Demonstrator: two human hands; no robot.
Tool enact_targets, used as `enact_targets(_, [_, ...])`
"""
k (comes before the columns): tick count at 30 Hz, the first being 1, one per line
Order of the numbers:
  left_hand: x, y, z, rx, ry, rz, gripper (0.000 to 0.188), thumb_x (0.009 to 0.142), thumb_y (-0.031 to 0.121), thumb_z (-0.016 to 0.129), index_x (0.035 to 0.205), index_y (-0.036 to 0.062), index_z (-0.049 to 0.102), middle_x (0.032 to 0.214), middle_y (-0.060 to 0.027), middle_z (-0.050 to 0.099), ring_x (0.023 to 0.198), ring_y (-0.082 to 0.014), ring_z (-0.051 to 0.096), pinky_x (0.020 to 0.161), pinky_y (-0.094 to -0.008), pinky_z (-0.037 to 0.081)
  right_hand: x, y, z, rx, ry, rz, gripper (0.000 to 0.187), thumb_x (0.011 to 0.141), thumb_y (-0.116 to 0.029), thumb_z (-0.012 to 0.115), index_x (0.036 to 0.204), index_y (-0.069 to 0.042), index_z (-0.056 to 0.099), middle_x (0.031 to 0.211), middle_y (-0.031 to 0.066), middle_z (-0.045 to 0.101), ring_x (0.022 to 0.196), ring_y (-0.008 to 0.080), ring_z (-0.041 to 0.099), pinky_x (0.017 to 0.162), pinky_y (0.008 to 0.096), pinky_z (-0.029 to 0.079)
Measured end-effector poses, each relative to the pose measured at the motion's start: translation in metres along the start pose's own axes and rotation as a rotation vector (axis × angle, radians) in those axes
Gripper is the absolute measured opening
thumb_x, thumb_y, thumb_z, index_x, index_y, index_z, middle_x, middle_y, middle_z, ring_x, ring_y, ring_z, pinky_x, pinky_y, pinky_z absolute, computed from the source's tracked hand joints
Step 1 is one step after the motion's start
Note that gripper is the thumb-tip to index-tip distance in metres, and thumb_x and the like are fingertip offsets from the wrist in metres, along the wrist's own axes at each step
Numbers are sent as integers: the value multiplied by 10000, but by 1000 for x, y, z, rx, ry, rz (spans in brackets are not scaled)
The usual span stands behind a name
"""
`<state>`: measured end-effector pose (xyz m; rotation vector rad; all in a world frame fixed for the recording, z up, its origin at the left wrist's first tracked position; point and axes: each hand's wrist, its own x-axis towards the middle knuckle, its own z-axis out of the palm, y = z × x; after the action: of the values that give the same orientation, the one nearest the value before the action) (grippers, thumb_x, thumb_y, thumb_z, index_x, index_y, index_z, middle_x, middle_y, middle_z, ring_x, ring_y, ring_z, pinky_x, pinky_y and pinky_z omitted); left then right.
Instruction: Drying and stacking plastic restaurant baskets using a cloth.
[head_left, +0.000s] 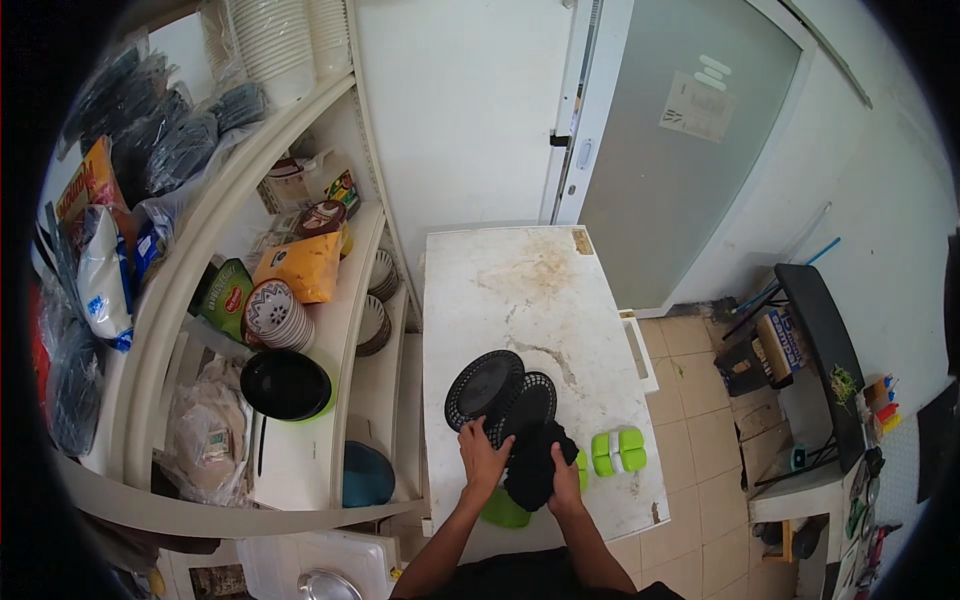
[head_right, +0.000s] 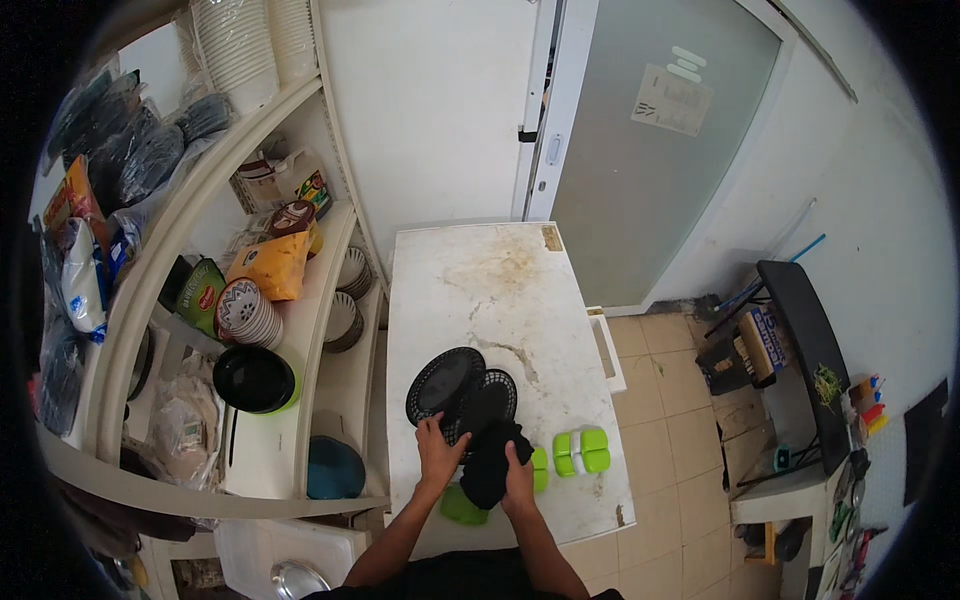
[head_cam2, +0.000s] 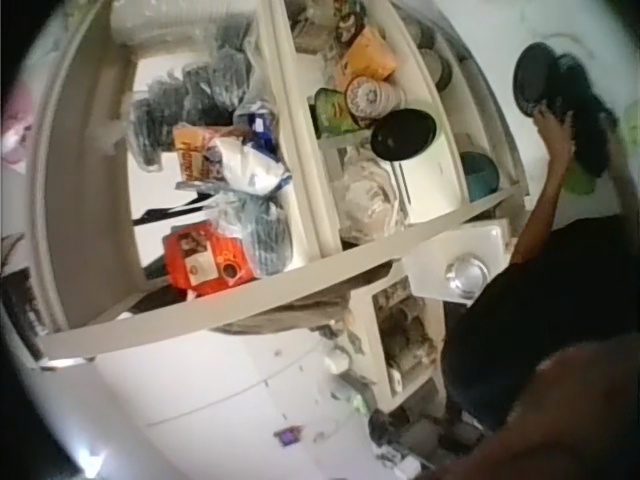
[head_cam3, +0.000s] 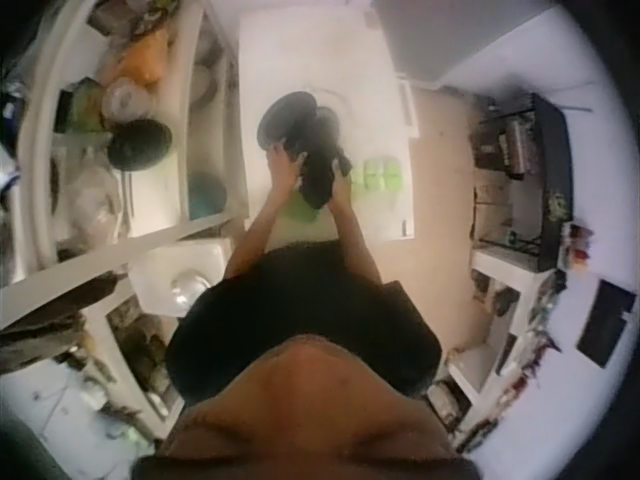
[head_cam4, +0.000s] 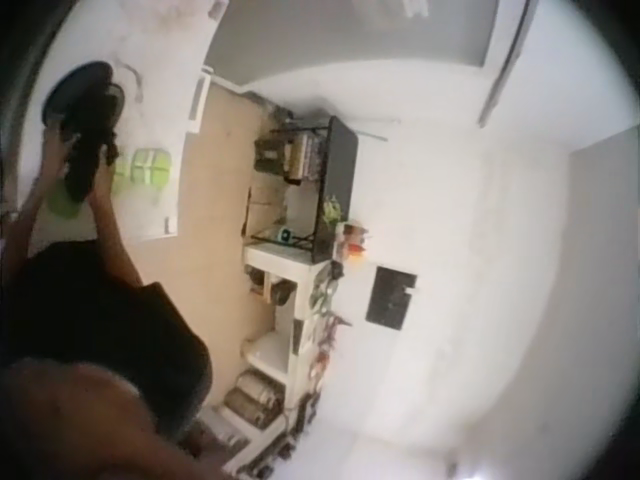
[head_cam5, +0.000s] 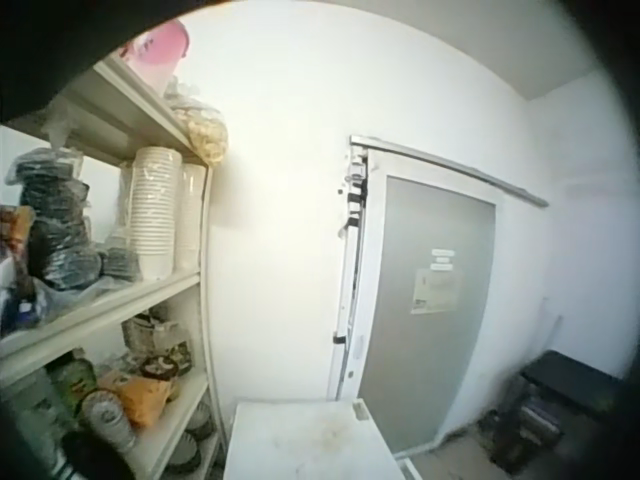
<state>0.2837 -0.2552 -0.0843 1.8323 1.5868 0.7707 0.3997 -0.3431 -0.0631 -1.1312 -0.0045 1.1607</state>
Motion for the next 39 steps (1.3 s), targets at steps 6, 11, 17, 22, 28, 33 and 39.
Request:
enact_targets(6, [3,3,-6,-53,-13,64,609,757,213,757,1246,-39,496,1160,-205,469,1116,-362,458,979,-420,381,1,1,2,-26,-13,17,414,947,-293,580,1261,-35,498,1137,107,617,984,228,634,859,367,533])
enact_targets(11, [2,10,-11,-52,-41,107,507,777,168,722,1196,-45,532,1127,-201,487,1102,-356,466,965,-410,387,-2,-2,5,4,-31,21,406,950,-292,574,1257,-36,503,1139,115,619,990,229,636,849,370,540])
enact_targets(17, [14,16,-19,-477,-203,-133,384,864,175,666,1167,-27,544,961,-96,597,869,-219,581,794,-338,480,-1,-2,4,47,-26,26,374,949,-258,577,1230,-18,522,1109,122,634,954,233,651,836,361,546])
enact_targets(22, [12,7,-28,-1003,-487,-261,427,961,208,554,1305,-25,457,1063,-68,628,905,-144,595,829,-248,466,-8,-7,6,36,-82,-77,359,912,-185,637,1213,-15,539,1087,109,633,970,226,644,848,344,525])
enact_targets(28, [-18,40,-80,-1397,-435,-414,551,1001,268,458,1424,-35,277,1329,-124,502,1120,-178,571,973,-294,462,-46,-58,63,-861,-73,-1183,478,765,-40,671,1232,-82,580,1326,103,547,1307,312,431,1091,455,303])
enact_targets(33, [-13,27,-93,-1715,-356,-370,385,1017,299,392,1301,43,442,1166,-110,601,1012,-199,624,889,-335,525,-49,-43,69,-1252,-817,-1446,462,838,-95,597,1300,-89,562,1429,132,446,1398,332,292,1145,467,174])
enact_targets(39, [-50,22,-104,-1484,-184,-350,426,1007,225,432,1376,21,372,1201,-112,577,1030,-177,606,924,-330,494,-30,-61,104,-614,-328,-874,453,857,-185,524,1301,-109,562,1407,48,489,1383,292,335,1136,478,208])
